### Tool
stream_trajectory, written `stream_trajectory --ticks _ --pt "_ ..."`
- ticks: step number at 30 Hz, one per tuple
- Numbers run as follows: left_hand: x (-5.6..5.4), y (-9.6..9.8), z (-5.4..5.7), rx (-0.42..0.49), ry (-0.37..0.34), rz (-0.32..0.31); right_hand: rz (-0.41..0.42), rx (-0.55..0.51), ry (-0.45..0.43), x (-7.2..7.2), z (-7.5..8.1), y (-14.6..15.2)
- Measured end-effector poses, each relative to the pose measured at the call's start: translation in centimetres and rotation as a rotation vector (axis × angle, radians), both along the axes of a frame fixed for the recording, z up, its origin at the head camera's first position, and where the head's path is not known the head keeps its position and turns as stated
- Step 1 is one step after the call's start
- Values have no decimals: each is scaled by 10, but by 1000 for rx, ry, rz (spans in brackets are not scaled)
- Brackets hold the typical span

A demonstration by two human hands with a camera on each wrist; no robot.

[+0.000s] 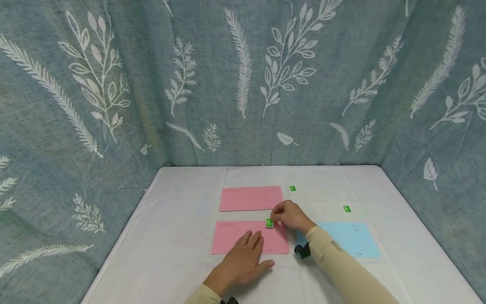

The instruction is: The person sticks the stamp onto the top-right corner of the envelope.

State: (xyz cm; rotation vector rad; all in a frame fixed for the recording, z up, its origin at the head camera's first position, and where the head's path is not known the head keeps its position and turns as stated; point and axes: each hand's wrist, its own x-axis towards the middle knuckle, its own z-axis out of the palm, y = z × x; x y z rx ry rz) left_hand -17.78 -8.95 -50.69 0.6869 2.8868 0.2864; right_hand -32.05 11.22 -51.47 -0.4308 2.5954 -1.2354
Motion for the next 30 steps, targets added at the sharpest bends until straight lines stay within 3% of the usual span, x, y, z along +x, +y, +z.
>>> stream_trajectory --ticks 7,16,23,30 --pt "0 4 -2 16 -34 8 31 25 28 5 -3 -5" --pt "-4 9 -8 -49 13 5 13 58 46 7 -4 -10" --pt "-7 12 -3 -76 22 16 17 77 47 7 -6 -13" --pt "-9 13 -5 -92 26 7 9 86 61 9 -6 -13"
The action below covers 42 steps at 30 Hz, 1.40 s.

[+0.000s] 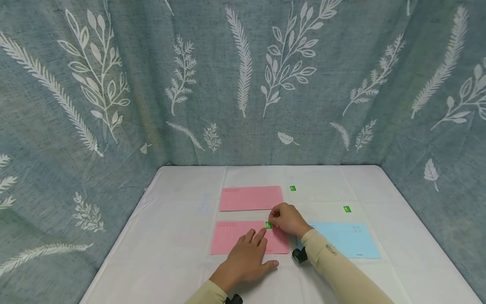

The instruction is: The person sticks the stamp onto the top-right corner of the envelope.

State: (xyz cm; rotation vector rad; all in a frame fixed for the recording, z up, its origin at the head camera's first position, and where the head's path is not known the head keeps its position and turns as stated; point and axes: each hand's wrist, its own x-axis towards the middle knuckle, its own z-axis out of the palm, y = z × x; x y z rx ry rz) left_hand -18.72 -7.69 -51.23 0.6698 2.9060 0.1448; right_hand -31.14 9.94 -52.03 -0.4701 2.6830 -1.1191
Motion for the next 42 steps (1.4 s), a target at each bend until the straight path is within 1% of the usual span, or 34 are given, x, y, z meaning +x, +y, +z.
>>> stream_trajectory --ticks 6,11,15,19,22,26,32,36,42 --pt "-1 0 3 -10 -6 11 13 -10 21 0 1 0" --pt "-2 1 5 -8 -23 4 12 -21 30 0 1 3" --pt "-2 1 6 -15 -38 0 48 -17 58 -3 -2 6" --pt "-1 1 8 -23 -28 6 89 14 85 -6 -4 7" --pt "-1 1 9 -25 -19 4 104 56 96 -6 -4 6" --pt "-2 2 8 -26 -16 0 123 100 118 -5 -2 6" --pt "-3 3 7 -17 -21 4 148 120 97 -4 4 5" --pt "-4 1 7 -23 -22 14 173 139 106 -5 4 3" --pt "-4 1 8 -15 -22 2 185 149 99 -7 6 5"
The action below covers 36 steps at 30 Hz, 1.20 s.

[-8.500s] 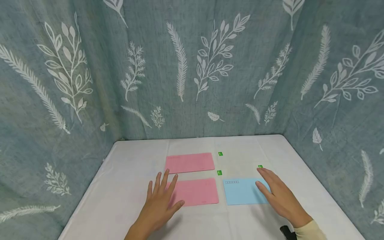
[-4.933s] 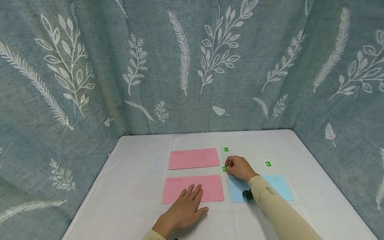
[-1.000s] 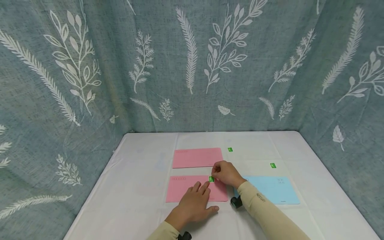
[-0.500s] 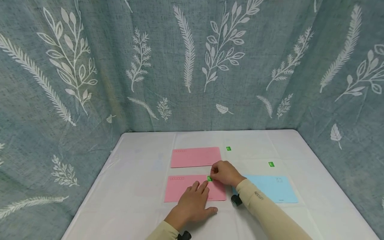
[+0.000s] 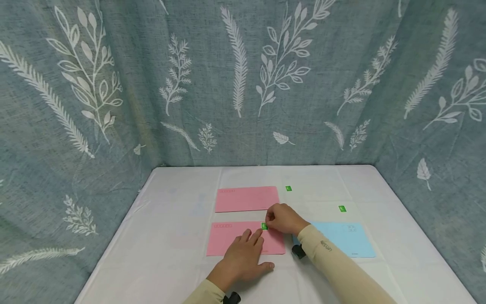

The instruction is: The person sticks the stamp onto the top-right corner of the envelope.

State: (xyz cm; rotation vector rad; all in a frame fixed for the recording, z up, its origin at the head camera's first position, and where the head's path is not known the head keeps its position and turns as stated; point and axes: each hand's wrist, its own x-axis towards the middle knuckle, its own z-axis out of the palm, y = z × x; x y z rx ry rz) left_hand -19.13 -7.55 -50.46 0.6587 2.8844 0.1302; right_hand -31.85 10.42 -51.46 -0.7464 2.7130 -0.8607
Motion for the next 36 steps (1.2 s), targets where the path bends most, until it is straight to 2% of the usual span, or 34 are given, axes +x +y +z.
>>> stream_trajectory --ticks 10,20,28,36 --pt "0 1 -1 10 5 -9 -31 11 -27 -2 -3 1" --pt "0 3 -2 19 16 -4 -21 3 -27 -2 0 1" --pt "-1 3 -6 31 21 -5 -24 -35 -54 -1 0 4" --pt "-1 1 -2 67 3 8 -29 -78 -86 -4 -3 10"
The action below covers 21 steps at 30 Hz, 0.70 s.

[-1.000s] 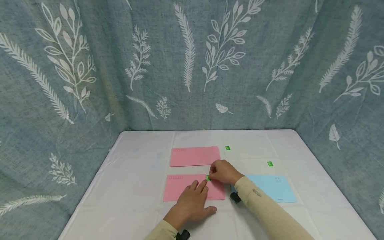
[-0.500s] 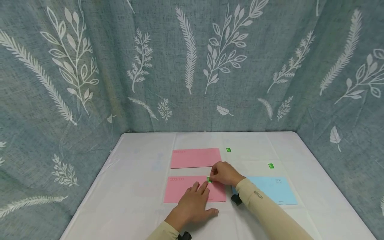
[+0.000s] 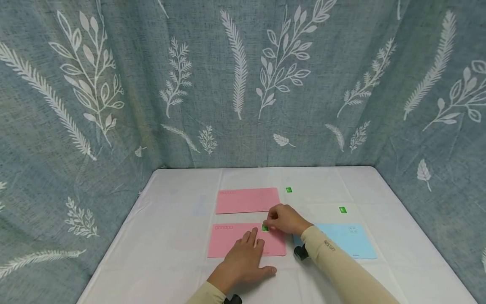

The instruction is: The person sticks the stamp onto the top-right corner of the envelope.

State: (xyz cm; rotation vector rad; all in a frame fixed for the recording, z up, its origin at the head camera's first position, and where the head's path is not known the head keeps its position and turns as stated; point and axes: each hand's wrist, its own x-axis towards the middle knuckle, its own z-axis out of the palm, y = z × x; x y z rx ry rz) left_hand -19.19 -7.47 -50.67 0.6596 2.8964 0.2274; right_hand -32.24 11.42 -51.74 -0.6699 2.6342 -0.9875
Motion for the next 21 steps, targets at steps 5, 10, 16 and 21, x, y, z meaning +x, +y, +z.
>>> stream_trajectory --ticks 5,10,16,21 --pt "0 0 4 -18 -18 8 -2 -31 -15 -3 -1 5" --pt "-1 0 3 -36 -5 -6 -1 -59 -27 -4 -1 9" --pt "-2 -3 6 15 2 -5 11 -78 -3 -6 -3 12" --pt "-14 -8 10 92 12 -29 19 -95 -6 -5 -4 14"
